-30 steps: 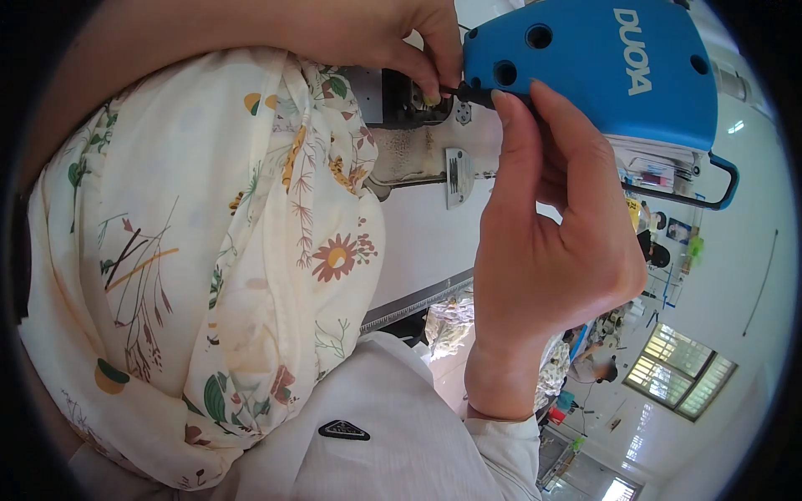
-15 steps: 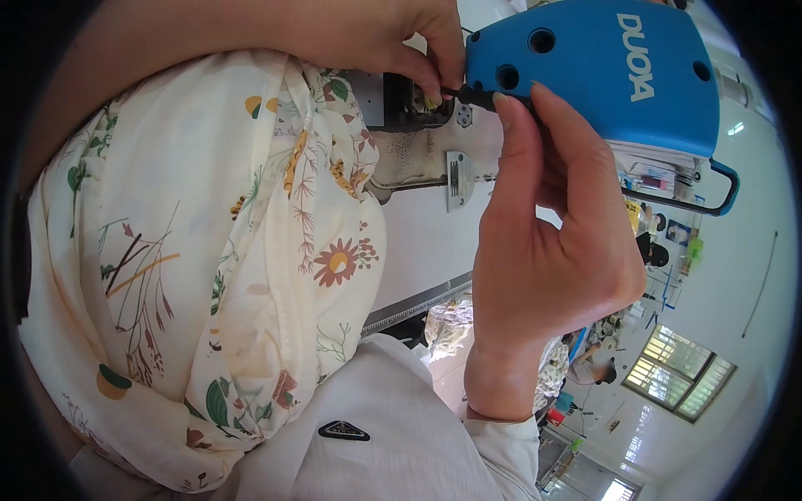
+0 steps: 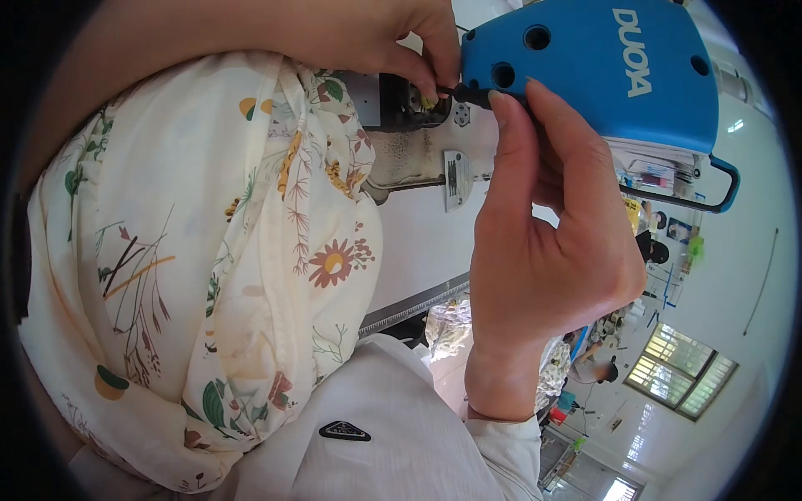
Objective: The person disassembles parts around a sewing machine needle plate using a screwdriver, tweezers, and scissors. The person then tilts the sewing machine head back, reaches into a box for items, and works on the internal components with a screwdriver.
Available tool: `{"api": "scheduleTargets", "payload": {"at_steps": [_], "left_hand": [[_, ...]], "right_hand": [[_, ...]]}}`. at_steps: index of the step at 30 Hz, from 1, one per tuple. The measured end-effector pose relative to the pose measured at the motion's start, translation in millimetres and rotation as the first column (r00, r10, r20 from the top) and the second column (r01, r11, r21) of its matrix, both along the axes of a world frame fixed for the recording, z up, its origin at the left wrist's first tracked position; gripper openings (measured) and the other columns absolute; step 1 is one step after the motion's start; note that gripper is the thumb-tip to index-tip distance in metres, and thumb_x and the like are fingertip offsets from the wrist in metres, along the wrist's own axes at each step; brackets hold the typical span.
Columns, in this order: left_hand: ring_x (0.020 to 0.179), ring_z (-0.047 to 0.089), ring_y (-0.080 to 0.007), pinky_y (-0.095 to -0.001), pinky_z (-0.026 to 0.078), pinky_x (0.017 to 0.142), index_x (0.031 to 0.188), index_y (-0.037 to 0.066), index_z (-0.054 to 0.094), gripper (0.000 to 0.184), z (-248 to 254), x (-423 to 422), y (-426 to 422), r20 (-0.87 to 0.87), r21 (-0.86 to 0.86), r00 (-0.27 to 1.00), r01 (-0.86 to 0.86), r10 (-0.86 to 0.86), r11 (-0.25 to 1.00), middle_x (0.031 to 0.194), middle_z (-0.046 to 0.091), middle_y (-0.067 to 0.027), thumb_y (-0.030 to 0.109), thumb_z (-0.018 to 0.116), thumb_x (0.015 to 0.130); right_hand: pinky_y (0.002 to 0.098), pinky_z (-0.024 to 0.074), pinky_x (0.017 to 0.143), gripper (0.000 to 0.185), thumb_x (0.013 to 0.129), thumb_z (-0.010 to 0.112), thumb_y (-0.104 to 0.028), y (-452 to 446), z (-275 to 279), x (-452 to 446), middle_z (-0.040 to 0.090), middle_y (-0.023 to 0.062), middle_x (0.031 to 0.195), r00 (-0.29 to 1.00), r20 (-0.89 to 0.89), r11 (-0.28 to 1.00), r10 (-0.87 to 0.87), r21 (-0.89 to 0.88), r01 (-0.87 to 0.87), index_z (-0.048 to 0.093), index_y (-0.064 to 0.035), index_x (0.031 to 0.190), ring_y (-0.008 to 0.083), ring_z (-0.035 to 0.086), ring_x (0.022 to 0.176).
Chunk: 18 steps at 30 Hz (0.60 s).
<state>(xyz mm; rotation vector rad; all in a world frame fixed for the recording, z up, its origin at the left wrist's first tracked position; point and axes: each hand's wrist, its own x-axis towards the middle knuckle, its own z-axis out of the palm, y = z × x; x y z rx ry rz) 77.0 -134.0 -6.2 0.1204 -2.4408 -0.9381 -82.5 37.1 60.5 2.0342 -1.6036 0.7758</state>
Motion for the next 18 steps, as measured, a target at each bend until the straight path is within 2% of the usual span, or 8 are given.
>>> {"api": "scheduleTargets", "payload": {"at_steps": [7,10,15,18], "left_hand": [[0.085,0.075,-0.0316,-0.0409,0.056,0.076,0.104,0.005,0.084,0.018,-2,-5,1,-0.005,0.013,1.000,0.020,-0.020,1.000,0.096,0.080,-0.0147,0.014,0.082,0.089],[0.090,0.075,-0.0179,-0.0289,0.059,0.082,0.107,0.003,0.083,0.017,-15,-14,14,-0.045,0.100,0.989,-0.134,0.140,0.986,0.102,0.079,-0.0087,0.012,0.081,0.093],[0.092,0.075,-0.0188,-0.0300,0.059,0.083,0.107,0.003,0.083,0.017,-13,-13,13,-0.008,0.133,0.991,-0.132,0.134,0.982,0.103,0.079,-0.0088,0.012,0.081,0.093],[0.091,0.075,-0.0197,-0.0307,0.059,0.083,0.108,0.004,0.083,0.017,-18,-11,10,-0.059,0.111,0.990,-0.123,0.131,0.986,0.103,0.079,-0.0088,0.012,0.081,0.093]], "right_hand": [[0.0180,0.0543,0.056,0.014,0.094,0.084,-0.007,0,2,1,0.082,0.0060,0.087,0.999,-0.014,1.000,-0.030,-0.001,0.030,0.084,-0.0044,0.108,0.0070,0.073,0.068],[0.0183,0.0546,0.056,0.014,0.093,0.084,-0.007,0,4,2,0.081,0.0058,0.085,0.999,-0.025,0.999,-0.031,-0.011,0.031,0.084,-0.0045,0.107,0.0073,0.073,0.068],[0.0186,0.0554,0.057,0.013,0.093,0.084,-0.007,-2,6,3,0.081,0.0055,0.084,0.999,-0.028,1.000,-0.023,-0.021,0.022,0.084,-0.0049,0.106,0.0079,0.073,0.067],[0.0188,0.0560,0.059,0.014,0.093,0.085,-0.007,-1,6,4,0.081,0.0054,0.084,0.999,-0.037,0.999,-0.030,-0.024,0.030,0.085,-0.0051,0.106,0.0084,0.073,0.067]]}}
